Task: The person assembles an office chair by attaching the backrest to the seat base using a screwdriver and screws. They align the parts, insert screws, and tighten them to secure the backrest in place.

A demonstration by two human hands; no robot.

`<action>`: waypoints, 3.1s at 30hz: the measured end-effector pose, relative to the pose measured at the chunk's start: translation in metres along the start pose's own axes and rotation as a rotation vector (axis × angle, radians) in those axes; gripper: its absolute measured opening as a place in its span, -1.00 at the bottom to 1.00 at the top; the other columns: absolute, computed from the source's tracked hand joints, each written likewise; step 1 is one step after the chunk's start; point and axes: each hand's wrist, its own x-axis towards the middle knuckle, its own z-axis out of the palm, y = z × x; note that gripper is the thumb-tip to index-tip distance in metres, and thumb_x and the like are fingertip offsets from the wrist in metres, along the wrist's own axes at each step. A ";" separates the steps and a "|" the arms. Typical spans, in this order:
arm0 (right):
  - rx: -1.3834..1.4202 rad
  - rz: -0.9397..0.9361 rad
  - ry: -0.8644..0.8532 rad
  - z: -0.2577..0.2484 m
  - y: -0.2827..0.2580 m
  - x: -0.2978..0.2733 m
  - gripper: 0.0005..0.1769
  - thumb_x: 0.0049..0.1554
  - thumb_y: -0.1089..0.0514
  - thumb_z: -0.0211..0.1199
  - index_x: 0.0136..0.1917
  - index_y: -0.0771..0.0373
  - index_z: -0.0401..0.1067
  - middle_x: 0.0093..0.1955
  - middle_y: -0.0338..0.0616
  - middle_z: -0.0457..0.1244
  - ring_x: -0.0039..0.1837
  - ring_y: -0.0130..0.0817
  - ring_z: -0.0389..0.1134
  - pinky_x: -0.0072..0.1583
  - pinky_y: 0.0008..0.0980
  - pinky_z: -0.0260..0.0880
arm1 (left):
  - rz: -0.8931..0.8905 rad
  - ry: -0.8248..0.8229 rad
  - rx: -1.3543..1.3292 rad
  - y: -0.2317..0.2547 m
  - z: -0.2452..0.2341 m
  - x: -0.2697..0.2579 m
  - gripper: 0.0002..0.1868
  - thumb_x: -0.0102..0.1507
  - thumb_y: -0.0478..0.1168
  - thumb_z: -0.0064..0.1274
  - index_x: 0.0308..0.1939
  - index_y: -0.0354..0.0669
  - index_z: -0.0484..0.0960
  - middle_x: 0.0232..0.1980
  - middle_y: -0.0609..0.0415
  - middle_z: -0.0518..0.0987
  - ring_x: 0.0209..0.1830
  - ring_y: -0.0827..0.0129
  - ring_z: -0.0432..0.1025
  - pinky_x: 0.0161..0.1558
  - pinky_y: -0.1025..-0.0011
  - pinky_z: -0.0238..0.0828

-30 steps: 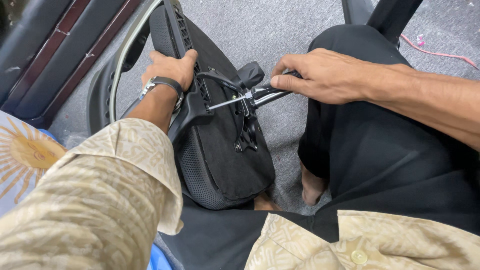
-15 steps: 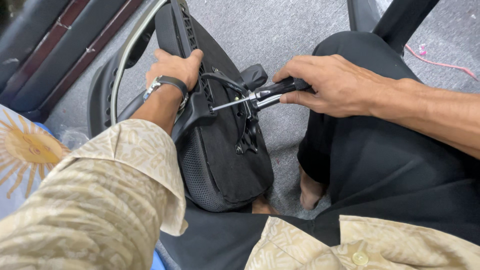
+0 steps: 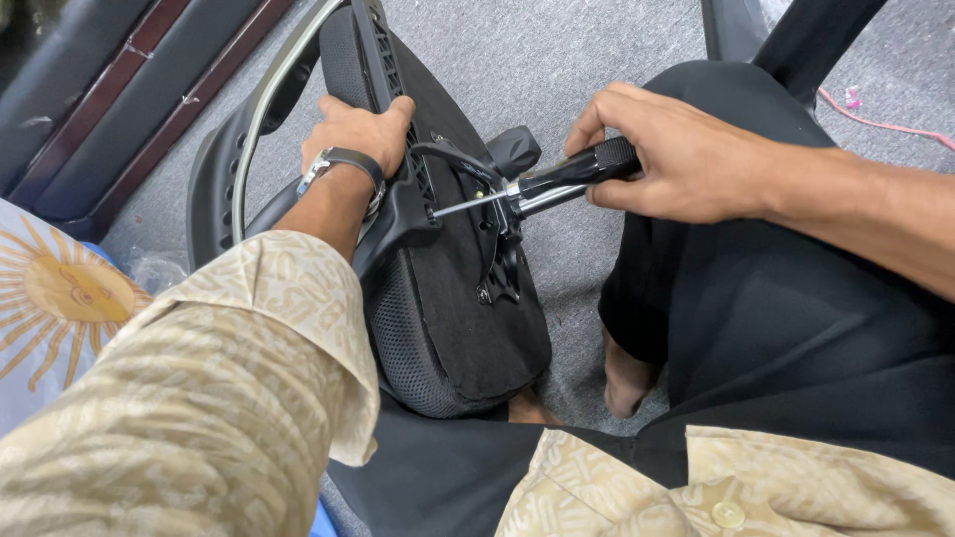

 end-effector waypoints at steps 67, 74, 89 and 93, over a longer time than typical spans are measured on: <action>-0.210 -0.107 0.023 -0.001 -0.017 0.008 -0.59 0.14 0.01 0.34 0.24 0.12 0.50 -0.10 -0.13 0.32 -0.24 -0.20 0.38 -0.19 -0.22 0.41 | -0.003 0.030 -0.031 -0.003 0.005 0.003 0.08 0.16 0.41 -0.03 0.45 -0.37 0.12 0.29 -0.42 0.44 0.34 -0.23 0.34 0.33 0.04 0.26; -0.155 0.245 -0.149 -0.002 -0.013 0.021 -0.57 0.18 -0.09 0.32 0.28 0.04 0.54 -0.09 -0.08 0.44 -0.17 -0.24 0.44 -0.05 -0.21 0.44 | 0.001 0.053 -0.047 -0.002 0.006 0.004 0.03 0.14 0.37 0.00 0.42 -0.36 0.19 0.27 -0.38 0.47 0.32 -0.21 0.35 0.32 0.03 0.26; 0.628 0.887 -0.310 -0.020 -0.031 0.039 -0.51 0.15 -0.12 0.26 -0.26 0.40 0.44 -0.46 -0.23 0.15 -0.59 -0.61 -0.16 -0.53 -0.54 -0.33 | 0.004 0.046 -0.045 -0.002 0.006 0.007 0.06 0.14 0.39 0.01 0.42 -0.39 0.17 0.28 -0.41 0.45 0.33 -0.20 0.35 0.33 0.08 0.26; 0.527 0.830 -0.345 -0.026 -0.045 0.035 -0.42 0.19 -0.19 0.26 -0.26 0.44 0.44 -0.54 -0.26 0.02 -0.59 -0.60 -0.15 -0.53 -0.54 -0.32 | 0.039 0.047 -0.034 -0.004 0.003 0.005 0.08 0.16 0.40 -0.01 0.42 -0.45 0.15 0.26 -0.46 0.47 0.32 -0.23 0.36 0.34 0.10 0.27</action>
